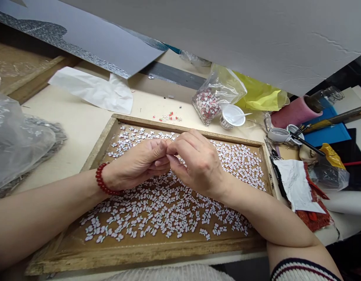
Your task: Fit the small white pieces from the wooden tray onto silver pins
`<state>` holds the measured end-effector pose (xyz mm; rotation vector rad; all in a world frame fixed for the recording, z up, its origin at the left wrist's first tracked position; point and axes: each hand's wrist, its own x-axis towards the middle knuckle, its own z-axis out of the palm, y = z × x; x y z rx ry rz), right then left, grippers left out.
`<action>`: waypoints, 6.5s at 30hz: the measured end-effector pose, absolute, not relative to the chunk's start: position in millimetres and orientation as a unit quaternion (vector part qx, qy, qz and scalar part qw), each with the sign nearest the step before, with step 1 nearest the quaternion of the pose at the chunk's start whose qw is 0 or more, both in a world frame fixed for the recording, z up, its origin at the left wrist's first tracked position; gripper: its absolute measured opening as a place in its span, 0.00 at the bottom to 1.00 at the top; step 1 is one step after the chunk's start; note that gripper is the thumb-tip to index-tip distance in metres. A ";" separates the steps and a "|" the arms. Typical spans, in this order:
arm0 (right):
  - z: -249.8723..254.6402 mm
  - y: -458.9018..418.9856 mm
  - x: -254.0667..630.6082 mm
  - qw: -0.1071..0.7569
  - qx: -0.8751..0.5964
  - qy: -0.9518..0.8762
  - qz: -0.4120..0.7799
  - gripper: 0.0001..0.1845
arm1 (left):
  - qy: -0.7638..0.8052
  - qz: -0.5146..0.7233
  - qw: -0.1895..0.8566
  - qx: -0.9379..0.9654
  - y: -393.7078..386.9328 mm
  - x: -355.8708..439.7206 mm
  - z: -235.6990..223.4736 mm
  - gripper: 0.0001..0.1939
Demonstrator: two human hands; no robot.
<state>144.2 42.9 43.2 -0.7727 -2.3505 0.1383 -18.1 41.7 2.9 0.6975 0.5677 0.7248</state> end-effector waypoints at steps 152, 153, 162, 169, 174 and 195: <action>47.6 29.0 171.8 0.252 -0.314 -0.832 0.383 0.02 | 0.270 0.178 0.811 0.487 38.3 -21.8 12.1 0.20; 47.3 29.1 171.8 0.252 -0.309 -0.832 0.385 0.01 | 0.268 0.178 0.813 0.486 38.3 -21.8 11.8 0.20; 44.2 28.7 175.7 0.276 -0.357 -0.814 0.367 0.03 | 0.287 0.206 0.838 0.416 39.3 -20.8 10.6 0.17; 44.0 27.9 171.3 0.303 -0.332 -0.829 0.332 0.01 | 0.272 0.223 0.839 0.415 38.5 -20.1 10.6 0.19; 43.9 27.4 168.7 0.302 -0.356 -0.826 0.315 0.02 | 0.263 0.226 0.848 0.401 38.5 -19.9 10.8 0.19; 20.4 55.5 225.7 0.081 -0.471 -0.878 0.012 0.05 | 0.276 0.282 0.854 0.340 42.7 -19.9 13.5 0.13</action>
